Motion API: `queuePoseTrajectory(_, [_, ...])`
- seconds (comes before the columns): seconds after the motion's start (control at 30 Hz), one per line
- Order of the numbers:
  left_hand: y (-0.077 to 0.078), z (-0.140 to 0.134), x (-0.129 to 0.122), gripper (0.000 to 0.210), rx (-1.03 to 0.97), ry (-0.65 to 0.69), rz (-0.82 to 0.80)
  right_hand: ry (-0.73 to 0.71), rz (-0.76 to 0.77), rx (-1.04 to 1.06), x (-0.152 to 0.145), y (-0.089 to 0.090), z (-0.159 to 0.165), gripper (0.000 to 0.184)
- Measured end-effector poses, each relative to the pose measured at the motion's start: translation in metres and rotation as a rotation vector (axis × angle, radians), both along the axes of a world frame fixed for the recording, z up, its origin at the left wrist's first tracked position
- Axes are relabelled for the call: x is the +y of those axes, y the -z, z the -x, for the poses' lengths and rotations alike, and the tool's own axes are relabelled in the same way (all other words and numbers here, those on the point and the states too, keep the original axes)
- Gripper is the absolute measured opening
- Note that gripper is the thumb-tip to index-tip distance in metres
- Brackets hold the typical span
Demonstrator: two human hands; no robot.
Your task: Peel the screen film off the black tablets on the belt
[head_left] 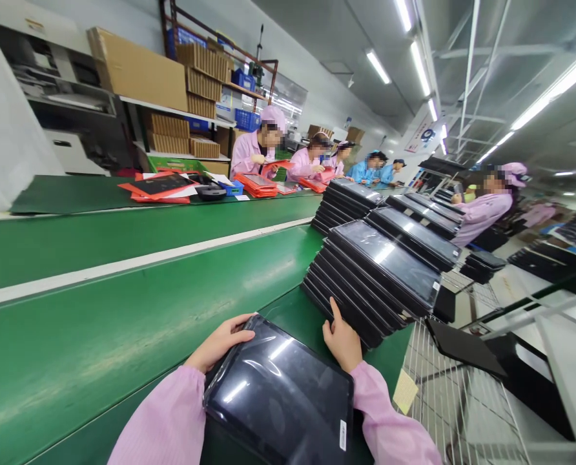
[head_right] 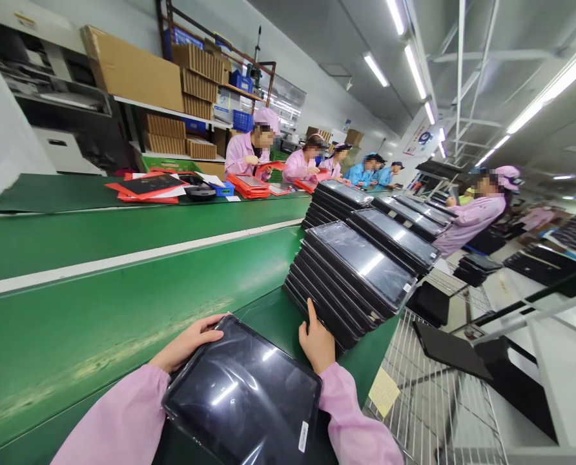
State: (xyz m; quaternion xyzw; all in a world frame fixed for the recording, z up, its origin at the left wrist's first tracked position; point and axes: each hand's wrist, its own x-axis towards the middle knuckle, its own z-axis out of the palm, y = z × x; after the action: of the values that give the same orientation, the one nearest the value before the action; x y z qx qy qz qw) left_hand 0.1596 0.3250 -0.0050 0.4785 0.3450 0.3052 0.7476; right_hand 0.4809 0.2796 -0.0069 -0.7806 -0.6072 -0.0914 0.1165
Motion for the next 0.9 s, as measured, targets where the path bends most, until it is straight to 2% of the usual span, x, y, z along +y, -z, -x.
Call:
queuePoseTrajectory(0.23, [0.002, 0.0, 0.0, 0.081, 0.007, -0.019, 0.003, 0.03, -0.034, -0.007, -0.004, -0.016, 0.0, 0.074])
queuePoseTrajectory(0.47, [0.0, 0.001, 0.0, 0.077, 0.03, -0.031, -0.033, 0.054, -0.054, -0.056, -0.006, -0.03, 0.001, 0.064])
queuePoseTrajectory(0.77, [0.013, 0.001, 0.002, 0.074, 0.014, -0.026, -0.042, 0.042, -0.084, -0.04, -0.009, -0.044, 0.0, 0.058])
queuePoseTrajectory(0.9, [0.012, 0.002, 0.002, 0.072, 0.02, -0.014, -0.049, 0.035, -0.115, -0.031, -0.014, -0.054, -0.002, 0.062])
